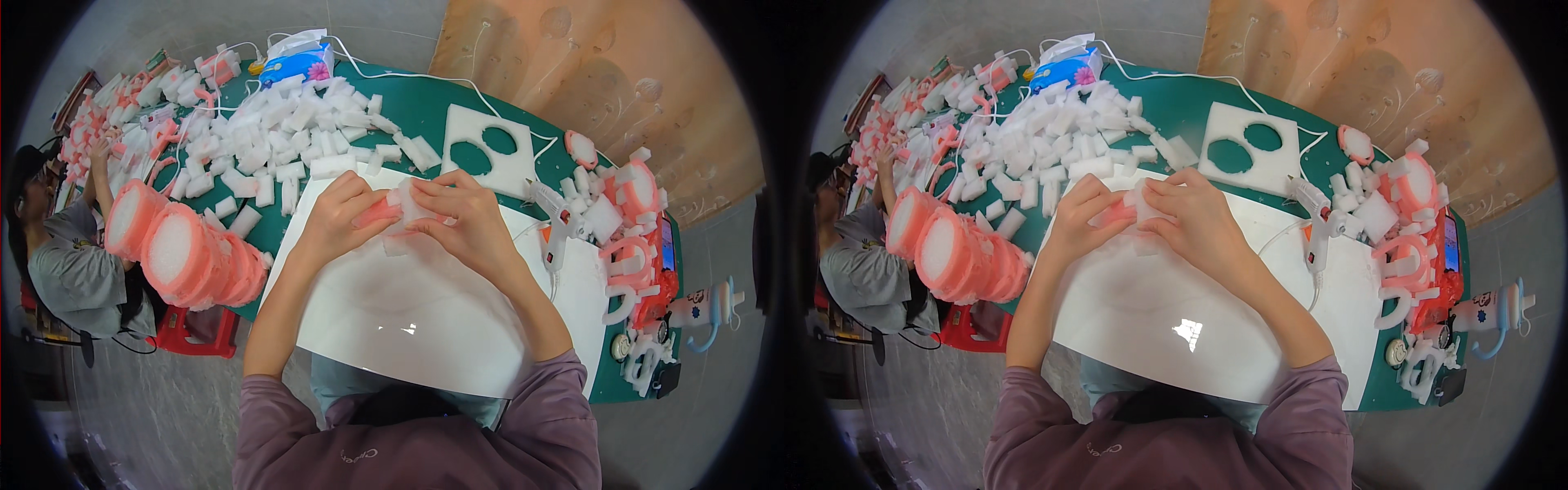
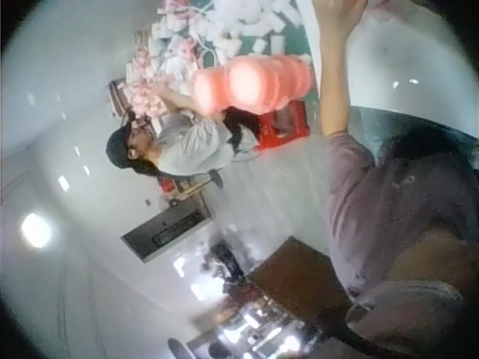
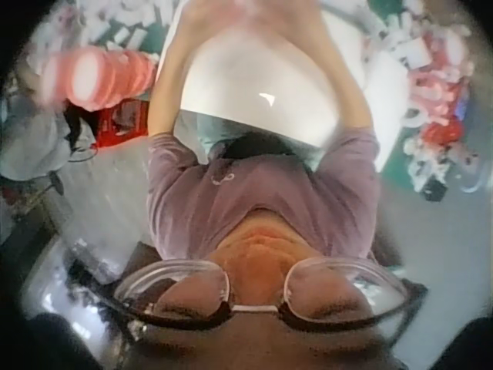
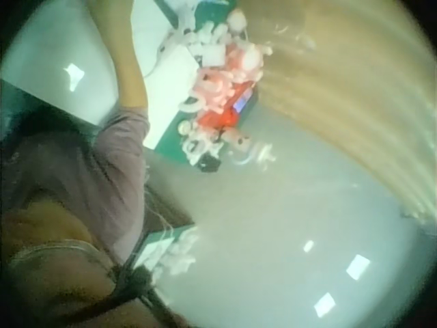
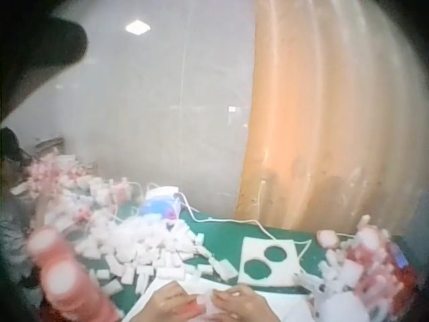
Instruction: The person applies glue using a hot glue gun and attaches small foam pieces around the rim of a circular foam frame by hand, pressing each piece in place.
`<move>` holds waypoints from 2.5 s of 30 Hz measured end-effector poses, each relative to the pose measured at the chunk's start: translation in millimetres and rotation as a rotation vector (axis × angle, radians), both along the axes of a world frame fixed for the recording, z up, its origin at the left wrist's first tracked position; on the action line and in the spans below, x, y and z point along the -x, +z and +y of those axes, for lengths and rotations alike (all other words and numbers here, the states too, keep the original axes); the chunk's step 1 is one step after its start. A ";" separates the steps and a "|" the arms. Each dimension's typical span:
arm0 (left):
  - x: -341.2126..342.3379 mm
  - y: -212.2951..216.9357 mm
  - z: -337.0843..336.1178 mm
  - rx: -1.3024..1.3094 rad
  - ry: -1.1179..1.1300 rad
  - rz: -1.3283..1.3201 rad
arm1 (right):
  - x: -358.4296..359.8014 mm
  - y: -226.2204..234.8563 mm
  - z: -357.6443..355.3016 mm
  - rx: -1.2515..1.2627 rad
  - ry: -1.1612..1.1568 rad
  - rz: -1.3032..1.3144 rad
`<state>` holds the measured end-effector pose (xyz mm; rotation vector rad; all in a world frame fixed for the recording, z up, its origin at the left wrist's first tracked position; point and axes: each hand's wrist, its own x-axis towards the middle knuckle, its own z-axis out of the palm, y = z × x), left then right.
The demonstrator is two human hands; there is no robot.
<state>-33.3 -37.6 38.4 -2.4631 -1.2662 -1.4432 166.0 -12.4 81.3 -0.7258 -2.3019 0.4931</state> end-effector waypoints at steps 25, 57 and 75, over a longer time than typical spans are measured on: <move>-1.5 -2.1 0.5 -0.011 -0.007 -0.010 | 0.4 1.4 -2.9 -0.076 0.023 -0.009; 8.1 -3.0 5.3 0.052 -0.041 -0.095 | -24.9 27.5 16.1 -0.122 0.181 -0.025; 8.5 -3.8 6.9 0.076 -0.005 -0.096 | -6.3 -7.5 18.7 -0.048 0.284 -0.135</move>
